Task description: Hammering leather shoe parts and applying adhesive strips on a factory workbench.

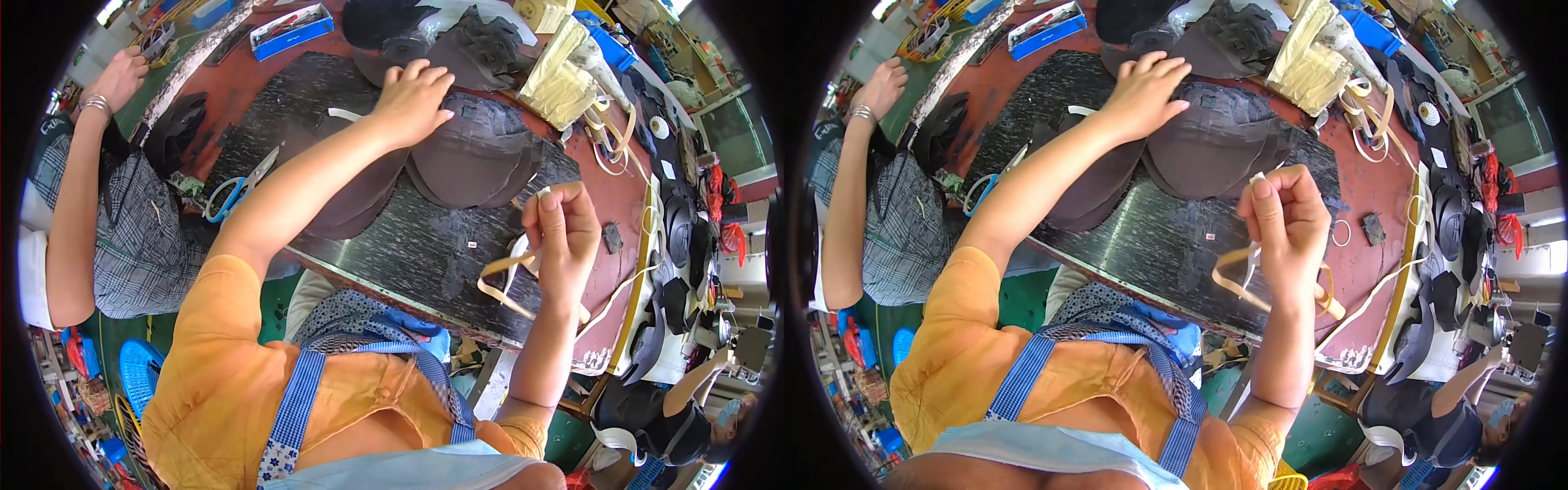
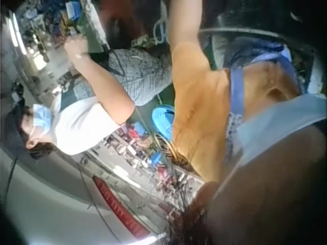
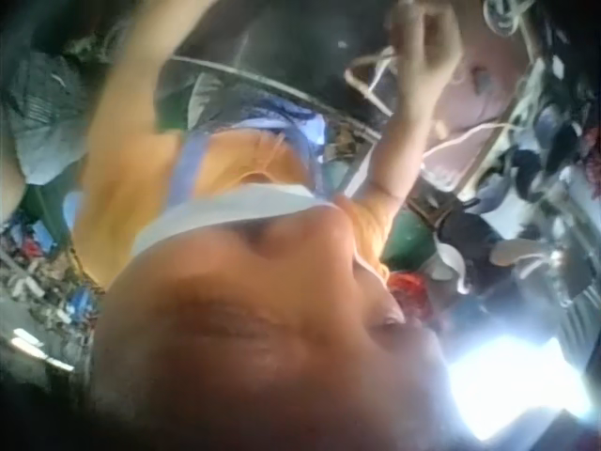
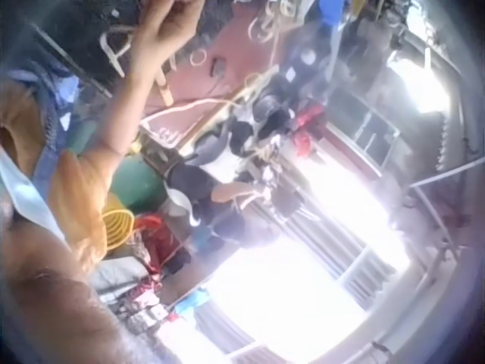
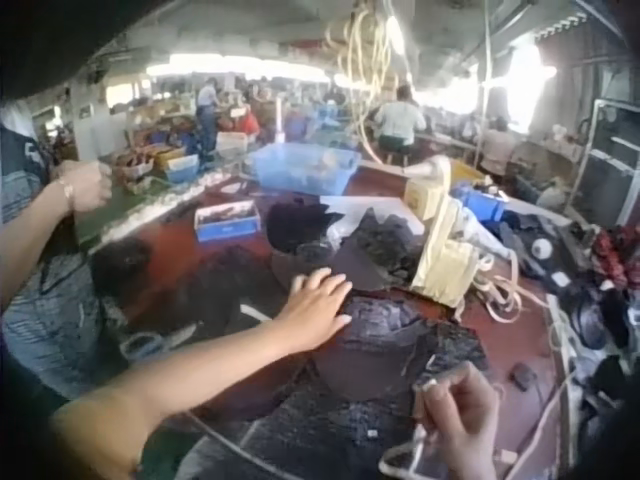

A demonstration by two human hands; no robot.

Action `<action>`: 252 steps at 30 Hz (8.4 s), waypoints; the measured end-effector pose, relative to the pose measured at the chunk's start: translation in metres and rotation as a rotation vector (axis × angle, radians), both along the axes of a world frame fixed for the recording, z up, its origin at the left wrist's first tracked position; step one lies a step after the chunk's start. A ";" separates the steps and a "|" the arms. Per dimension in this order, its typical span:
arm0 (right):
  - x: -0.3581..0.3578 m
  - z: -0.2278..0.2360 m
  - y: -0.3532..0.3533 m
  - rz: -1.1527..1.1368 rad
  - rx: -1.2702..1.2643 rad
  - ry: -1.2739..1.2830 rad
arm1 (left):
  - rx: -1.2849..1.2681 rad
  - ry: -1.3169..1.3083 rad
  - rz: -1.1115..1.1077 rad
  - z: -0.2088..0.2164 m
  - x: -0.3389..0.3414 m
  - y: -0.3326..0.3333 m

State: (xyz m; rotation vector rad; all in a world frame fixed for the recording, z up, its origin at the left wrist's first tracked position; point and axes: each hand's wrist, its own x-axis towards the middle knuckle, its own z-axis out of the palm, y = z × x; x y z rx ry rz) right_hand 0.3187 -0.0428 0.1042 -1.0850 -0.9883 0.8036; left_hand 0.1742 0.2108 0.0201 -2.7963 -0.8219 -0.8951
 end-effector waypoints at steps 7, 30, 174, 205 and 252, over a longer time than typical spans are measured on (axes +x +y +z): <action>0.014 0.011 -0.004 -0.216 -0.179 -0.638 | -0.553 -0.507 -0.411 0.042 0.009 -0.041; -0.005 0.020 -0.014 -0.609 -0.175 -0.982 | -0.614 -0.524 -0.446 0.092 -0.049 -0.132; -0.074 -0.103 -0.033 -0.121 -0.086 -1.261 | -0.129 -0.046 -0.214 -0.040 -0.118 -0.176; -0.014 -0.044 -0.015 -0.300 -0.275 -0.334 | 0.123 -0.020 0.099 0.011 -0.146 -0.023; -0.102 -0.105 -0.015 -0.056 0.005 -1.191 | -0.172 -0.007 -0.139 -0.033 -0.146 -0.177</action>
